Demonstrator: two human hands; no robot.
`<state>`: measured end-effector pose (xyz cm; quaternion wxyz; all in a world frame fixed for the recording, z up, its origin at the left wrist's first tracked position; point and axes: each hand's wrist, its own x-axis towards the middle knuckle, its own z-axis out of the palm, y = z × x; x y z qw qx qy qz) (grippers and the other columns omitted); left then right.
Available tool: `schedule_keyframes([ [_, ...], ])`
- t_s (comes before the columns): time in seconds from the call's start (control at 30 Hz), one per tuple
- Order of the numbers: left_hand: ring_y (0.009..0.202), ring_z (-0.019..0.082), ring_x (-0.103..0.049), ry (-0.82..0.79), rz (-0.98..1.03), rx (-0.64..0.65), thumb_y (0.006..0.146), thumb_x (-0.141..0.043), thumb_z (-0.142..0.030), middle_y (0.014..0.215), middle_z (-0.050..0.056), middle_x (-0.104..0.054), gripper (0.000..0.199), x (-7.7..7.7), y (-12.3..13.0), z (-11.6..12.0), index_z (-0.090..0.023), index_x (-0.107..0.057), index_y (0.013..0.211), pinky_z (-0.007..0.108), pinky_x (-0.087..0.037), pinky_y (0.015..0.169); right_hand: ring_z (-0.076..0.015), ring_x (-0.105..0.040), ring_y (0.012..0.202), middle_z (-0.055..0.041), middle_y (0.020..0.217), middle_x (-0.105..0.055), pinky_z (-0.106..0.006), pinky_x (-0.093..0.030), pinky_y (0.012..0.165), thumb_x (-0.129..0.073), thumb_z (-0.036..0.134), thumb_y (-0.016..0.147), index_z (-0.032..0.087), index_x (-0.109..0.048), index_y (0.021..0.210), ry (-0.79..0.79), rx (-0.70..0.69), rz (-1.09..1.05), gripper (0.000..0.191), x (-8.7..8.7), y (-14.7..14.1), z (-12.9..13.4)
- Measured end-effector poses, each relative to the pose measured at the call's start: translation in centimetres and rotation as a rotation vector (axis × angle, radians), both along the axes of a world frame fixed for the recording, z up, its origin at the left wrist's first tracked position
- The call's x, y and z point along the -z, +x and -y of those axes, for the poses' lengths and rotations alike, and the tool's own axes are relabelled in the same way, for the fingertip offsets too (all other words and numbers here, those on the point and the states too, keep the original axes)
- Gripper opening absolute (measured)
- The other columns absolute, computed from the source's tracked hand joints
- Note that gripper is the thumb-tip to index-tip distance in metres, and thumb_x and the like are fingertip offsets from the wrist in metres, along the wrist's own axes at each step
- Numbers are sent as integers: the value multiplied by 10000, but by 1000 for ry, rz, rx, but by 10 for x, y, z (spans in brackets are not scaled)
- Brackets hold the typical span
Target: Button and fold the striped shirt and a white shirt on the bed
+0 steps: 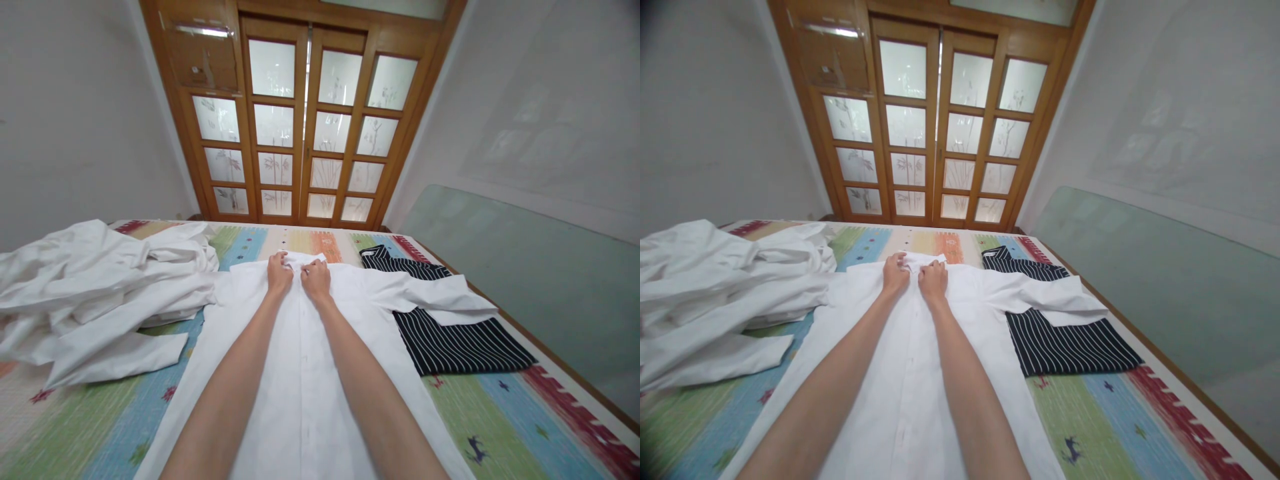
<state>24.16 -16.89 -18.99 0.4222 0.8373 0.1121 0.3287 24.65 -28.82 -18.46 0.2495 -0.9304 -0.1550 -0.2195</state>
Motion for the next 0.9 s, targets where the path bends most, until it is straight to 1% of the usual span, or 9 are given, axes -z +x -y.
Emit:
schedule_keyframes([
  [0.1,984,239,-582,127,-17,38,693,-526,-12,983,91,-588,290,-1,-1,1,-185,-692,856,364,-458,925,-267,-481,1001,-116,971,-634,-358,-405,852,-536,165,848,210,-774,905,2,6,-19,248,-3,-2,0],
  [0.23,1014,298,-555,249,-112,-33,754,-565,-102,956,135,-607,199,-4,-3,4,-178,-741,804,409,-428,944,-271,-475,1018,-120,987,-628,-361,-403,859,-528,159,850,207,-769,927,-4,1,-37,257,-4,-2,1],
  [0.33,952,293,-593,253,-182,-68,824,-507,-162,914,147,-661,259,-8,-4,4,-166,-762,864,385,-443,893,-268,-472,1026,-119,1006,-622,-360,-399,862,-528,157,856,212,-762,965,-15,-2,-47,264,-5,-3,1],
  [0.43,915,253,-620,262,-204,-66,867,-458,-213,887,110,-713,313,-13,-7,5,-179,-759,946,336,-444,864,-266,-464,1058,-116,1042,-617,-365,-390,881,-521,180,869,218,-751,1012,-44,5,-92,274,-6,-3,1],
  [0.5,929,226,-627,309,-266,-79,877,-451,-241,922,85,-732,321,-18,-10,7,-192,-753,971,298,-441,846,-265,-458,1083,-111,1080,-612,-370,-383,898,-504,199,882,225,-745,1034,-67,2,-129,286,-8,-3,1],
  [0.6,965,227,-636,420,-393,-122,875,-428,-197,990,111,-729,335,-24,-18,12,-165,-748,968,283,-443,821,-258,-463,1101,-106,1120,-611,-362,-380,914,-463,185,895,224,-733,1055,-61,-13,-168,317,-9,-2,1],
  [0.7,992,257,-641,477,-438,-137,857,-409,-121,1004,173,-712,346,-27,-25,16,-111,-739,963,304,-449,829,-249,-473,1111,-101,1142,-623,-343,-381,924,-439,119,875,194,-683,1116,-37,-21,-165,351,-7,-1,2],
  [0.8,987,271,-648,514,-450,-99,854,-418,-107,991,186,-705,327,-27,-31,18,-102,-719,982,322,-462,830,-243,-488,1107,-102,1161,-633,-330,-390,920,-451,82,852,159,-564,1232,-5,-13,-145,404,-3,0,4],
  [0.9,998,270,-650,558,-460,-46,873,-401,-116,1012,178,-697,318,-27,-37,20,-107,-683,1019,331,-475,829,-229,-505,1109,-98,1156,-643,-318,-397,923,-476,112,871,168,-519,1242,3,-49,-158,378,1,-2,10],
])
